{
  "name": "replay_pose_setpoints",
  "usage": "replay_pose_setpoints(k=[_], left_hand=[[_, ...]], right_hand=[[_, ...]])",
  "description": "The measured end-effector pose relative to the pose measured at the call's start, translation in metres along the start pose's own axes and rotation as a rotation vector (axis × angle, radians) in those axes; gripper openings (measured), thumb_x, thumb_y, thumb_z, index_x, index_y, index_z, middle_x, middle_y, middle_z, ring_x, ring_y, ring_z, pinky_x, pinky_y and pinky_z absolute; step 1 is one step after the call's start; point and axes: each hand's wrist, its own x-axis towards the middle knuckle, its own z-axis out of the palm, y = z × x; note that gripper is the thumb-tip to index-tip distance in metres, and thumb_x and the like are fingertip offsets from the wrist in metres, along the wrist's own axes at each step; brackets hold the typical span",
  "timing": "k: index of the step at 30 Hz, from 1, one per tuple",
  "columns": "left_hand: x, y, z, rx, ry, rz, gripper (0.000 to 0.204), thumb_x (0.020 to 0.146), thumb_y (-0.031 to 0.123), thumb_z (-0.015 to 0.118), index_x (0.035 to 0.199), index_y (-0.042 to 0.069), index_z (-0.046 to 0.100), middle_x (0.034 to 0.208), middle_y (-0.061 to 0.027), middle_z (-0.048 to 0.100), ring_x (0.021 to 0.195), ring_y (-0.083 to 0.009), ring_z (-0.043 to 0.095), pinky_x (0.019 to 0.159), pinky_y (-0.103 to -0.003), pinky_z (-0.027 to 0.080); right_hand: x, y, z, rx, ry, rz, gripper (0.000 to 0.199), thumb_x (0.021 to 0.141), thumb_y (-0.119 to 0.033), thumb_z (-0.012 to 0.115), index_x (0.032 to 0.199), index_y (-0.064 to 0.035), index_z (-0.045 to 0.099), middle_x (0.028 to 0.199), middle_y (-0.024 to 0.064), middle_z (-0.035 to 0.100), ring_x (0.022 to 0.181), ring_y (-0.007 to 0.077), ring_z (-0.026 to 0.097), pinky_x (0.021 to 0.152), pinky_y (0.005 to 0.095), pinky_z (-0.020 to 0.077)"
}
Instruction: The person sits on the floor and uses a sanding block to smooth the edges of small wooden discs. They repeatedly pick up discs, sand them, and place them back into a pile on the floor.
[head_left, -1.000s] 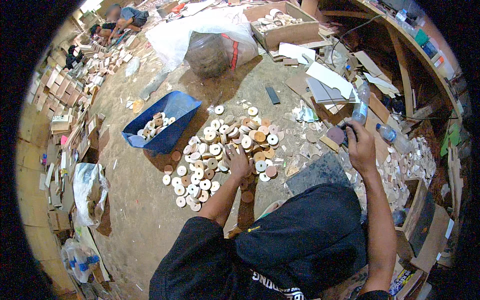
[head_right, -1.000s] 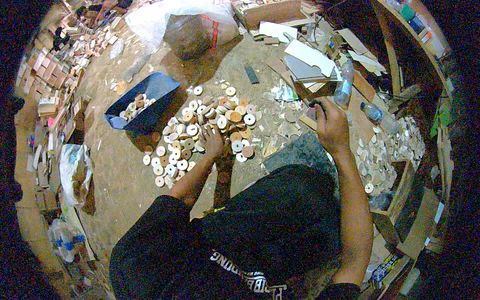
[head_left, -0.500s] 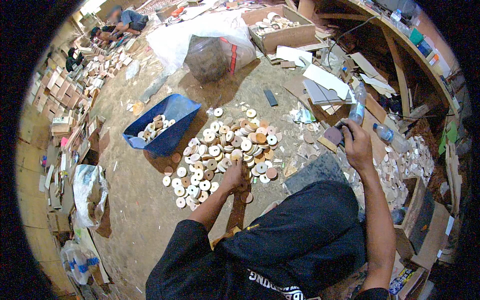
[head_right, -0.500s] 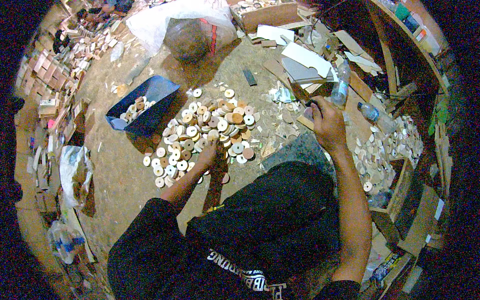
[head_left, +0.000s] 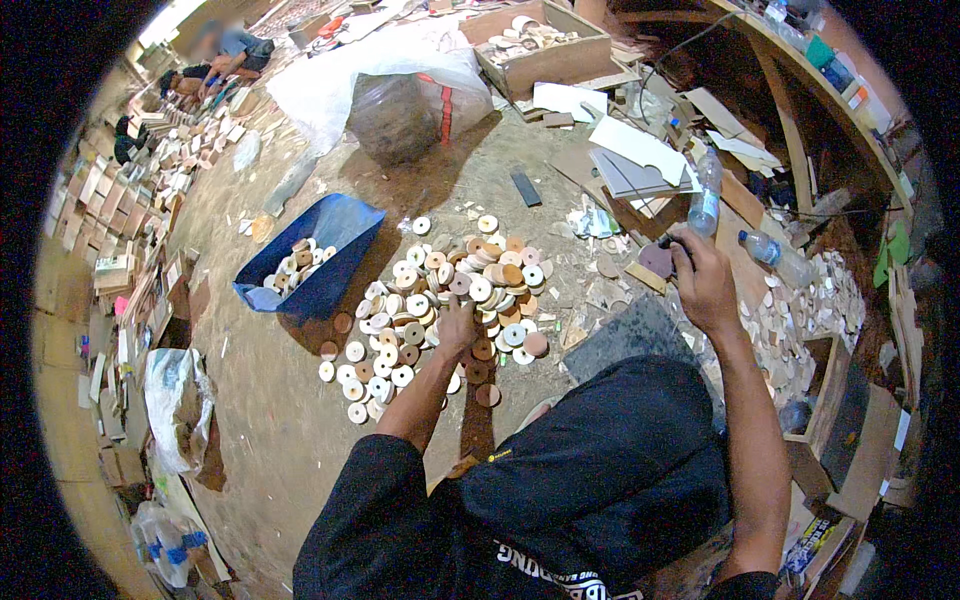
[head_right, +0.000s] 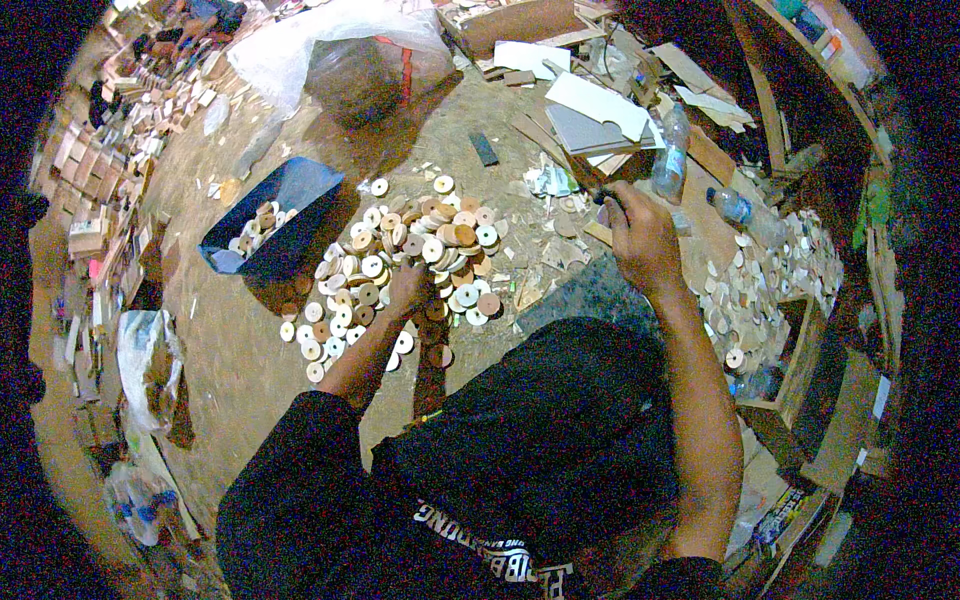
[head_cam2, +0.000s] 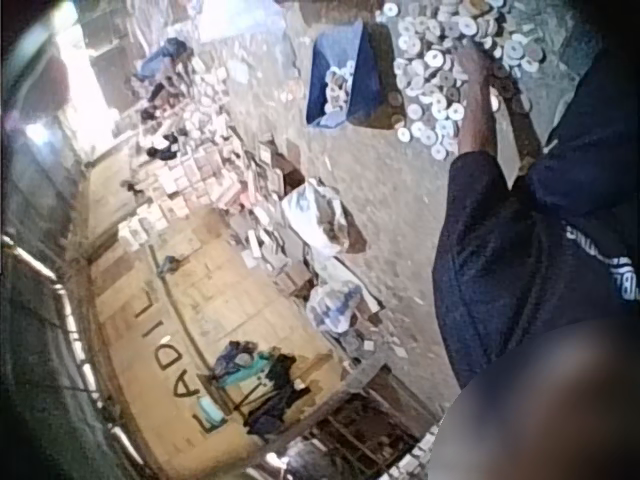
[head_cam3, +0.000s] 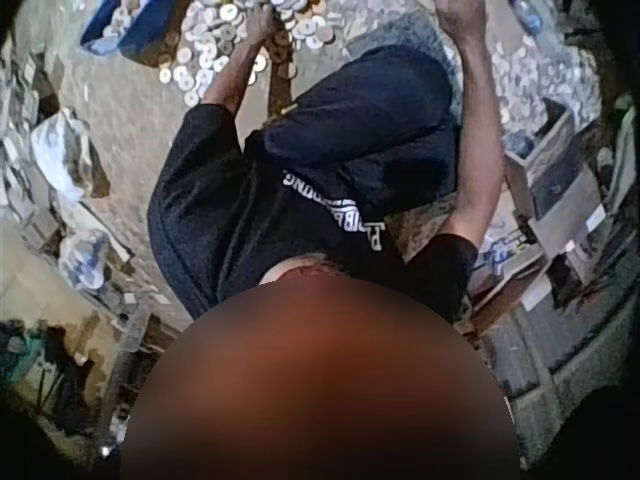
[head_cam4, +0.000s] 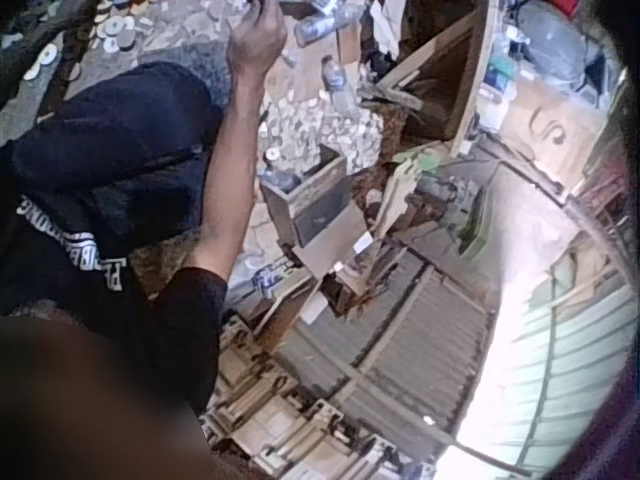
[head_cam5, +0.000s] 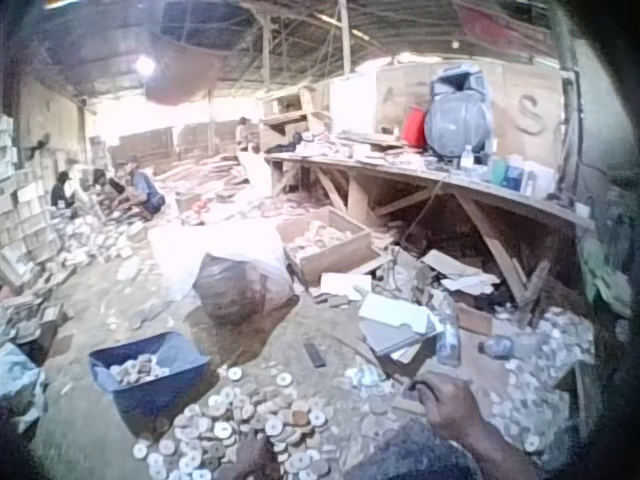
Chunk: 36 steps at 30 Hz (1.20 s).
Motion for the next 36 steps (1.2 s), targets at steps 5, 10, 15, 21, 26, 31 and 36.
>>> replay_pose_setpoints(k=[5, 10, 15, 21, 26, 31, 36], left_hand=[[-0.014, -0.003, -0.006, -0.133, 0.054, 0.092, 0.022, 0.078, 0.011, 0.063, 0.099, 0.006, 0.064, 0.11, -0.0203, 0.05, 0.085, -0.0403, 0.059, 0.069, -0.048, 0.051], [-0.027, -0.001, -0.011, 0.013, 0.112, 0.18, 0.044, 0.074, 0.011, 0.067, 0.115, 0.005, 0.054, 0.112, -0.0209, 0.052, 0.093, -0.0405, 0.058, 0.077, -0.047, 0.049], [0.002, -0.01, -0.011, -0.214, 0.018, 0.06, 0.05, 0.072, 0.009, 0.065, 0.12, 0.006, 0.053, 0.111, -0.0227, 0.054, 0.094, -0.0404, 0.058, 0.073, -0.049, 0.05], [0.025, -0.019, 0.011, -0.024, -0.12, 0.119, 0.053, 0.078, 0.025, 0.067, 0.128, 0.025, 0.051, 0.125, -0.0245, 0.046, 0.1, -0.0433, 0.057, 0.08, -0.05, 0.052], [0.029, -0.019, 0.017, 0.177, -0.316, 0.138, 0.056, 0.085, 0.023, 0.057, 0.138, 0.03, 0.039, 0.138, -0.0234, 0.038, 0.111, -0.0459, 0.052, 0.086, -0.05, 0.051], [0.031, -0.014, -0.007, -0.052, -0.163, 0.155, 0.039, 0.08, 0.038, 0.063, 0.108, 0.01, 0.063, 0.104, -0.0201, 0.06, 0.086, -0.0378, 0.064, 0.072, -0.045, 0.054], [0.006, 0.0, -0.032, -0.107, -0.177, 0.169, 0.036, 0.077, 0.018, 0.063, 0.113, 0.012, 0.059, 0.1, -0.0201, 0.058, 0.086, -0.0382, 0.062, 0.073, -0.048, 0.052]], right_hand=[[-0.001, 0.001, -0.001, 0.036, -0.024, -0.006, 0.015, 0.089, -0.011, 0.051, 0.099, -0.0015, 0.059, 0.084, 0.0202, 0.063, 0.077, 0.0365, 0.062, 0.068, 0.0437, 0.0469], [0.001, 0.003, 0.003, 0.018, -0.002, -0.022, 0.016, 0.089, -0.011, 0.052, 0.099, -0.0007, 0.059, 0.084, 0.0206, 0.063, 0.077, 0.0371, 0.063, 0.068, 0.0444, 0.0474], [0.0, 0.005, 0.0, 0.026, -0.015, 0.001, 0.017, 0.088, -0.011, 0.052, 0.1, -0.0008, 0.059, 0.085, 0.0214, 0.063, 0.078, 0.0376, 0.063, 0.069, 0.0443, 0.0478], [0.0, 0.007, 0.001, 0.024, -0.009, -0.01, 0.018, 0.088, -0.011, 0.053, 0.102, -0.0015, 0.059, 0.085, 0.0207, 0.064, 0.078, 0.0373, 0.063, 0.07, 0.0438, 0.0481], [0.0, 0.006, 0.002, -0.042, 0.027, -0.079, 0.019, 0.089, -0.012, 0.053, 0.104, -0.0023, 0.06, 0.085, 0.0196, 0.064, 0.078, 0.0363, 0.063, 0.07, 0.0427, 0.0481], [-0.002, 0.005, -0.002, -0.009, 0.006, -0.044, 0.018, 0.09, -0.013, 0.053, 0.102, -0.0021, 0.06, 0.085, 0.0193, 0.064, 0.078, 0.0359, 0.063, 0.07, 0.0421, 0.0481], [-0.002, 0.006, -0.005, -0.015, 0.014, -0.051, 0.018, 0.089, -0.013, 0.054, 0.102, -0.0013, 0.061, 0.087, 0.0194, 0.064, 0.082, 0.0358, 0.063, 0.072, 0.0419, 0.0479]])
